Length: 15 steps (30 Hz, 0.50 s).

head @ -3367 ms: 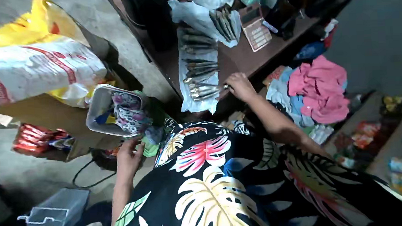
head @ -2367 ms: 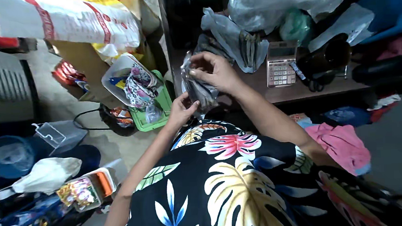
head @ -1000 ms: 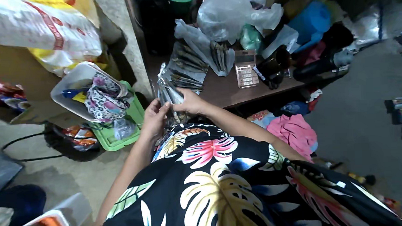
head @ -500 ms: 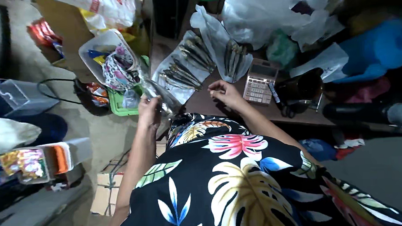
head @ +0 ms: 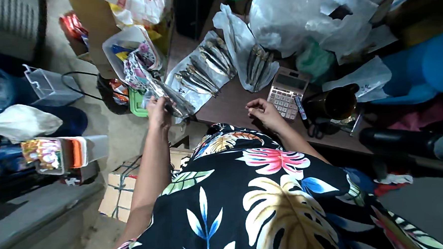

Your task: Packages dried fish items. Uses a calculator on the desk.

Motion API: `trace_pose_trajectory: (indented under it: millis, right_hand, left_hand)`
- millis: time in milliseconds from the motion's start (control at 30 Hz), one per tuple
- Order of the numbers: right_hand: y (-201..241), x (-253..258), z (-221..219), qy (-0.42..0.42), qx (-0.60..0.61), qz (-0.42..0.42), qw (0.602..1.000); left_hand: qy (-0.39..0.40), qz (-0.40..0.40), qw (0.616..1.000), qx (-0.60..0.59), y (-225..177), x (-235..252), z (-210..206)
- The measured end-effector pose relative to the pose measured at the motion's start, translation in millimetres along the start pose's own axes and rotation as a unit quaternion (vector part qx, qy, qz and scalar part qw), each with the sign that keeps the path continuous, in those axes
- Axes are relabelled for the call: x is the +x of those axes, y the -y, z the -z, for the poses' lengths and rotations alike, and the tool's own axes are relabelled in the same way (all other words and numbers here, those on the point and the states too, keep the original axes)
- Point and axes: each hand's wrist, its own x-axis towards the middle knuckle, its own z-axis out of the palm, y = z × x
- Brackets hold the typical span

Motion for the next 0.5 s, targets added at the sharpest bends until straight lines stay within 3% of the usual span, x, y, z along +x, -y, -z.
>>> trace_pose_trajectory:
  millis: [133, 367, 500]
  right_hand:
    - [-5.0, -3.0, -2.7, -0.012, -0.010, -0.016, 1.000]
    - [-1.4, -3.3, -12.2, -0.037, -0.017, -0.018, 0.999]
    - [7.1, 1.2, -24.4, -0.038, -0.032, -0.022, 0.999]
  left_hand:
    - [0.002, 0.044, 0.999, -0.030, 8.8, 10.6, 9.5]
    - [0.114, 0.003, 0.991, -0.070, 13.3, 18.8, 20.8]
    - [0.094, -0.006, 0.993, 0.067, 13.1, 25.7, 27.9]
